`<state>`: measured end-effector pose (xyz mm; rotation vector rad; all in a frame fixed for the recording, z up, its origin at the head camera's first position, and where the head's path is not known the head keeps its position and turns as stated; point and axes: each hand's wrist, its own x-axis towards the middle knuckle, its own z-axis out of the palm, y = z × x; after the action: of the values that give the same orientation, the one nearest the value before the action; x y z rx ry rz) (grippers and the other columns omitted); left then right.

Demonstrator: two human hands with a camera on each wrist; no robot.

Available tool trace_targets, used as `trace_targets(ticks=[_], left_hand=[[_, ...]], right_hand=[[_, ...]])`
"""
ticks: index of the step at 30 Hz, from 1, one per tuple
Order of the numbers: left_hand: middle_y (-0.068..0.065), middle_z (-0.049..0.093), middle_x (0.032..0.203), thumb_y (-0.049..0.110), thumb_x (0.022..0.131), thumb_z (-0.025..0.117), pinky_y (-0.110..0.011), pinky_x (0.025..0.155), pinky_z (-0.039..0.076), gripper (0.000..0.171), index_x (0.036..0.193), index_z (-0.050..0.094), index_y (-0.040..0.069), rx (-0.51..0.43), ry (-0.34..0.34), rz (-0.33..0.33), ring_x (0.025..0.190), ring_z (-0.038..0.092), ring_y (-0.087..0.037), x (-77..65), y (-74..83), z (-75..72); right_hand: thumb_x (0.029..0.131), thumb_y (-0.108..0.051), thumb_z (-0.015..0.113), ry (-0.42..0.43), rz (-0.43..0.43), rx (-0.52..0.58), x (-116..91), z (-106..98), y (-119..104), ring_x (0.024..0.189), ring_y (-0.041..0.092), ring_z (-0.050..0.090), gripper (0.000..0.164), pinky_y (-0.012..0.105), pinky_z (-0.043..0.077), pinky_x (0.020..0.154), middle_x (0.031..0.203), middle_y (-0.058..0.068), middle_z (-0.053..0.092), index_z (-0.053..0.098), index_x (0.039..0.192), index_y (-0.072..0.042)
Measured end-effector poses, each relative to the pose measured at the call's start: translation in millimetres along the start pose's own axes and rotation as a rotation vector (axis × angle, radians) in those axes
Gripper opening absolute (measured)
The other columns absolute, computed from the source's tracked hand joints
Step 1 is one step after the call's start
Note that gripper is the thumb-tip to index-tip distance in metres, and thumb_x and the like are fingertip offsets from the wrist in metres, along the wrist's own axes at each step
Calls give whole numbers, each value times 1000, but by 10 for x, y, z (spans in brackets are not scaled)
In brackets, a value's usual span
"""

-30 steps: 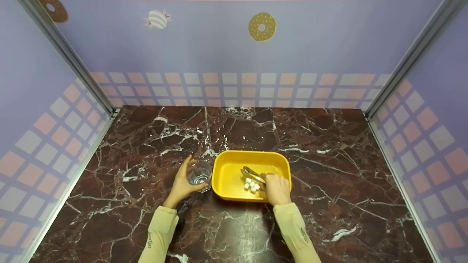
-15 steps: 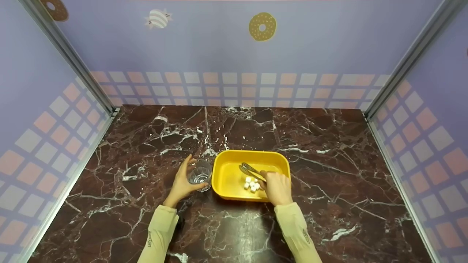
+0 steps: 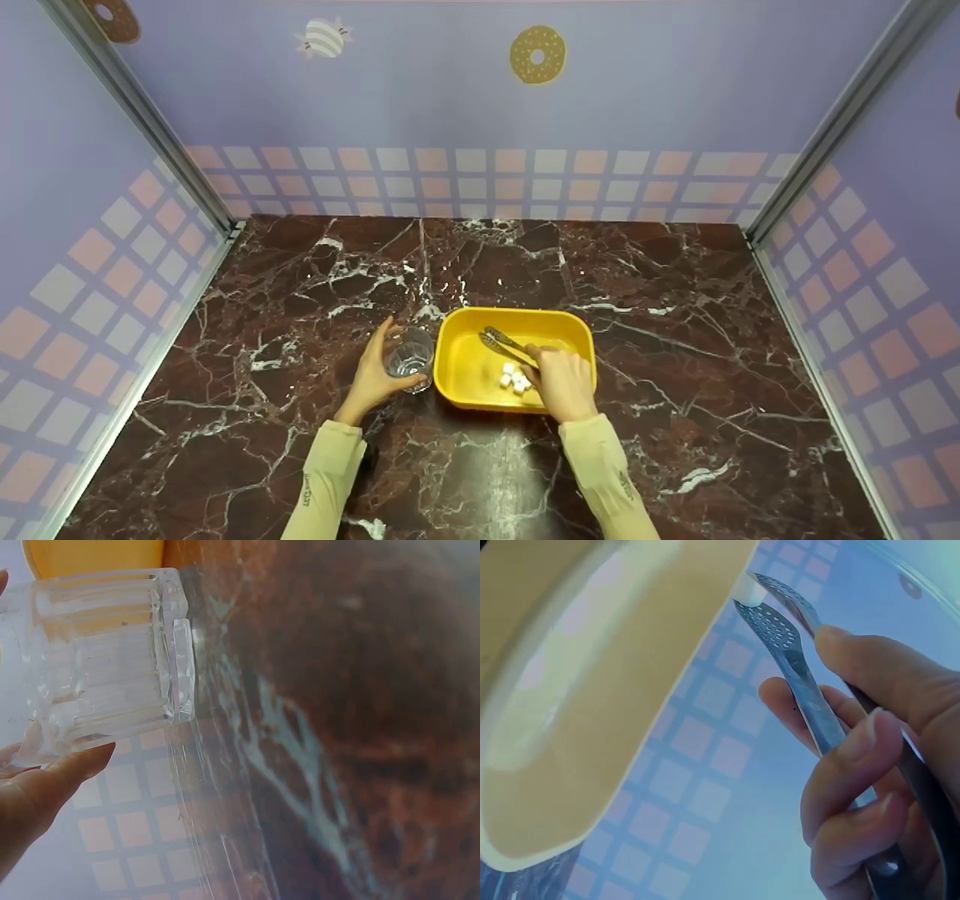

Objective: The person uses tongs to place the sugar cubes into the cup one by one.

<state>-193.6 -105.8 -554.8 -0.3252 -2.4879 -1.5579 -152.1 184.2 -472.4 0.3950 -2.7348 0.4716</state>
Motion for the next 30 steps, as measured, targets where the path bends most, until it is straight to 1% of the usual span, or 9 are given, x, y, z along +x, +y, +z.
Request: trace_targets(ticks=[6, 13, 18, 23, 30], left_hand=[[-20, 43, 129, 15, 51, 84, -49, 106, 33, 112, 141, 19, 7, -5, 0, 13, 118, 44, -36, 2, 8, -4], [-20, 44, 128, 16, 50, 85, -47, 100, 41, 111, 139, 20, 3, 0, 10, 57, 113, 48, -40, 7, -3, -2], [-19, 44, 128, 15, 50, 85, -45, 102, 39, 111, 140, 20, 4, -5, 11, 45, 114, 48, -39, 0, 0, -4], [-18, 44, 128, 14, 50, 85, -45, 103, 39, 112, 140, 20, 4, -10, 9, 40, 115, 48, -37, 1, -2, -11], [-17, 44, 129, 13, 50, 85, -44, 104, 38, 111, 140, 19, 2, -7, -1, 14, 116, 47, -37, 11, 2, -11]], right_hand=[[73, -25, 71, 23, -26, 7, 32, -66, -75, 68, 33, 64, 22, 46, 48, 48, 89, 4, 71, 70, 93, -15], [73, -24, 71, 27, -50, 13, 84, -92, -154, 72, 28, 66, 21, 45, 49, 48, 88, 2, 71, 70, 93, -18], [74, -24, 71, 15, -46, 10, 101, -62, -157, 70, 27, 65, 18, 45, 49, 49, 84, 2, 71, 70, 91, -18], [73, -24, 71, 1, -57, 5, 93, -10, -129, 65, 27, 64, 16, 43, 48, 48, 80, 2, 70, 70, 87, -18], [72, -23, 72, -24, -46, 2, 67, 43, -58, 62, 28, 63, 18, 42, 45, 45, 78, 5, 70, 71, 88, -17]])
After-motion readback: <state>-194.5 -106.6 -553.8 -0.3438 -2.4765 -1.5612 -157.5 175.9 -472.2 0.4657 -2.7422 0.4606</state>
